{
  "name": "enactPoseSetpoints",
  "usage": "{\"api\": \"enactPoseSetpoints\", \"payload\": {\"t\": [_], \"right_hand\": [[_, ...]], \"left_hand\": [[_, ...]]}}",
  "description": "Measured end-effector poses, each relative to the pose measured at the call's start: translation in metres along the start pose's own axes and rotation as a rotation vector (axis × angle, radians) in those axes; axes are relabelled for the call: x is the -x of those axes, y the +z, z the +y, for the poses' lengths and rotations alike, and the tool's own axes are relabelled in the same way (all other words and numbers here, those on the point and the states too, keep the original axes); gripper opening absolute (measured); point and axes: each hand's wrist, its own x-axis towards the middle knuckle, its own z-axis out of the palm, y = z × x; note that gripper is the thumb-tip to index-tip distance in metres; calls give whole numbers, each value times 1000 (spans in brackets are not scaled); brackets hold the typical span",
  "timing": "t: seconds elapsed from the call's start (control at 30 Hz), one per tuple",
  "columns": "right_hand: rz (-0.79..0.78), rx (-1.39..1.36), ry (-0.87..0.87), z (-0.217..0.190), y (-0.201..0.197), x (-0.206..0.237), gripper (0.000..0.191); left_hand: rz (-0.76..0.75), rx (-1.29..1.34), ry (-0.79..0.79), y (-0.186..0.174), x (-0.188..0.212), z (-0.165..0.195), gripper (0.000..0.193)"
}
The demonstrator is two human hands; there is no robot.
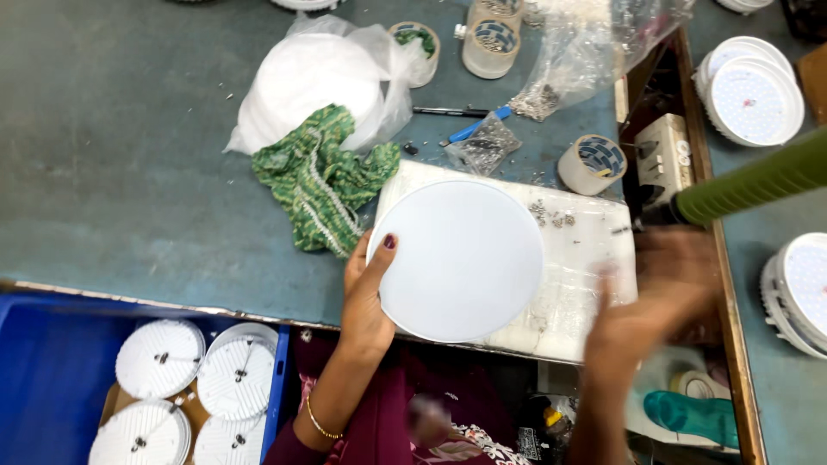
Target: The person wipes an LED panel with a green cloth, places a white lamp base on the work pad, and uses a green electric screwdriver to drive screws into the base. They attach a terminal block and wire, fit the diffuser cover onto the base, and set finished lamp assemblies aside.
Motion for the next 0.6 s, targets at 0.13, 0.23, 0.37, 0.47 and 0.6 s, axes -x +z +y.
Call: {"api": "enactPoseSetpoints", "payload": {"t": [0.13, 0.23, 0.37, 0.47, 0.6], "right_hand": [[-409, -576, 1019, -14, 19, 45, 64], [-333, -714, 838, -12, 18, 47, 59], [-414, -519, 699, -12, -2, 25, 58], [-584, -299, 508, -21, -22, 4, 55], [-782, -126, 254, -36, -36, -19, 50]], "left_hand": [[10, 68, -34, -3, 0, -17, 44], [9, 62, -71, -1, 4, -19, 46], [-236, -357, 106, 4, 4, 5, 52], [-512, -775, 223, 10, -3, 38, 56], [-813, -1171, 196, 26, -6, 65, 44]]}}
